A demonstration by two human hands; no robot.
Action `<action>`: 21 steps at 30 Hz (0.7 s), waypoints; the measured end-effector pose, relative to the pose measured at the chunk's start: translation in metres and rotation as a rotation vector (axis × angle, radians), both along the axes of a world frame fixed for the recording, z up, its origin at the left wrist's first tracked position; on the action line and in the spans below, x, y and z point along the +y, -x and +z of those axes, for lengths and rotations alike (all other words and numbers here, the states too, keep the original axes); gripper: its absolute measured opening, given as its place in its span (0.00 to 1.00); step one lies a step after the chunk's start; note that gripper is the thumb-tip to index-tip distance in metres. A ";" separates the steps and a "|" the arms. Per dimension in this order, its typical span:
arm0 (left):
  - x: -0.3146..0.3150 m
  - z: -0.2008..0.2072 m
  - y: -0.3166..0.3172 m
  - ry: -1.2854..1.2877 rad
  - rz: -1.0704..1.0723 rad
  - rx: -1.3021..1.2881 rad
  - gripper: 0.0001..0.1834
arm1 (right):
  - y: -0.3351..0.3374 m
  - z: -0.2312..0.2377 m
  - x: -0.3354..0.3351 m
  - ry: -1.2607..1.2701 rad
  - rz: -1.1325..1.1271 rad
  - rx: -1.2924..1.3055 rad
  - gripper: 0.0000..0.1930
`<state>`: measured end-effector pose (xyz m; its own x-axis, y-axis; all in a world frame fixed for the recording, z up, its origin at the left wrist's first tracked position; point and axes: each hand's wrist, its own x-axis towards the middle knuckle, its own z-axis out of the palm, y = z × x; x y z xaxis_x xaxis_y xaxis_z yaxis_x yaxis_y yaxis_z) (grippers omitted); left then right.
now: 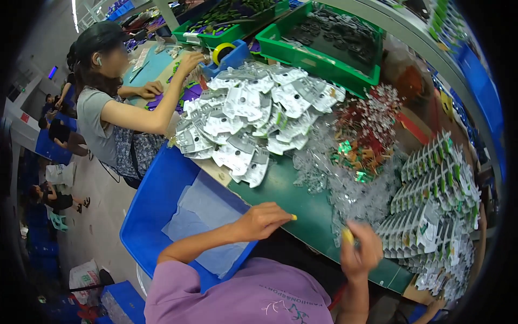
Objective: The person assembles small electronic components into plastic housings by hand, then organizes the completed assemblies on a factory workbench.
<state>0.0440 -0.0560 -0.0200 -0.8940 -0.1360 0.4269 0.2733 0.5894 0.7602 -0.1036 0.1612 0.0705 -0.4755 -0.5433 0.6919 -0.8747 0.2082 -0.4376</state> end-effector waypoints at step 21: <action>-0.216 0.051 0.039 0.321 0.793 0.115 0.30 | 0.097 -0.008 -0.505 -0.855 0.382 0.253 0.18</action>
